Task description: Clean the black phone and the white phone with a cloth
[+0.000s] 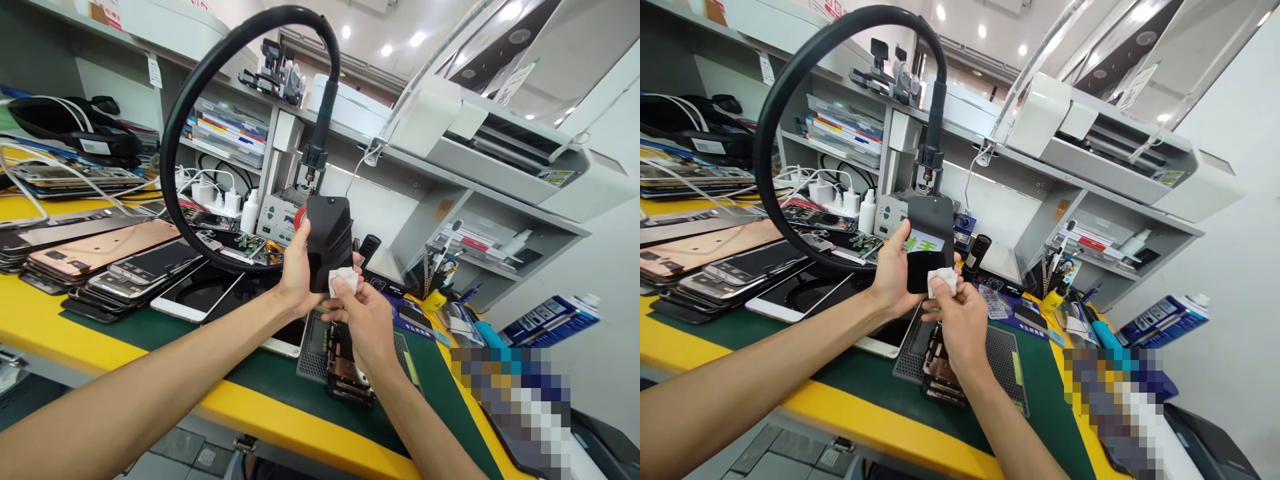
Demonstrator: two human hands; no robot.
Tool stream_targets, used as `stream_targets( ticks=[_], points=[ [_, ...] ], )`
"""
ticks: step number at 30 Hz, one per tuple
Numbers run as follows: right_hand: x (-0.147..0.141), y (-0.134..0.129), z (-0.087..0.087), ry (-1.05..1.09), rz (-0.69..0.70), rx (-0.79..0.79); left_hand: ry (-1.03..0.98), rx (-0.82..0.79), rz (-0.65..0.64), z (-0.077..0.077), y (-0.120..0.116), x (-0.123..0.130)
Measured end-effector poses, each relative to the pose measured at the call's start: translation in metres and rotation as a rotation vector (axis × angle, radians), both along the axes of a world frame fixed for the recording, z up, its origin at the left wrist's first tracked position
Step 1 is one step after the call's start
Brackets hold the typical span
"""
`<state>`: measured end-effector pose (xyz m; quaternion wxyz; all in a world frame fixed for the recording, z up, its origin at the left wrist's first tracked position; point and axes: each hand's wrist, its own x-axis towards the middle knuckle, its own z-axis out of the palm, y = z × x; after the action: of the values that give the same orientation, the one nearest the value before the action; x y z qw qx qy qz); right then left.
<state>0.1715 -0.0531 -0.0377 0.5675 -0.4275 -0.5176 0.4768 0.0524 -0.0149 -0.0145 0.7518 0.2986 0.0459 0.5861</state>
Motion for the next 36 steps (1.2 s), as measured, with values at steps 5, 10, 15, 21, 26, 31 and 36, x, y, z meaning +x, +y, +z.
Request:
stream_targets(
  ticks=[5,10,15,21,26,31,36],
  points=[
    [0.012,0.004,0.005,0.016,0.086,0.01,0.034,0.026,0.001,0.002,0.001,-0.004],
    [0.017,0.003,0.006,0.05,0.201,0.013,0.062,-0.015,0.026,0.004,0.001,-0.005],
    [0.011,0.001,0.005,0.091,0.186,-0.04,0.028,-0.025,0.044,0.001,0.003,-0.003],
    [0.009,0.002,0.008,0.099,0.149,-0.065,-0.028,0.008,0.021,-0.001,0.005,-0.003],
    [0.019,0.003,0.014,0.055,0.22,-0.087,-0.038,0.006,-0.028,-0.001,0.005,-0.007],
    [0.029,0.005,0.019,-0.009,0.27,-0.165,0.01,0.005,-0.017,-0.001,0.006,-0.008],
    [0.032,0.009,0.017,-0.04,0.142,-0.151,0.019,0.013,-0.002,-0.003,0.006,-0.006]
  ],
)
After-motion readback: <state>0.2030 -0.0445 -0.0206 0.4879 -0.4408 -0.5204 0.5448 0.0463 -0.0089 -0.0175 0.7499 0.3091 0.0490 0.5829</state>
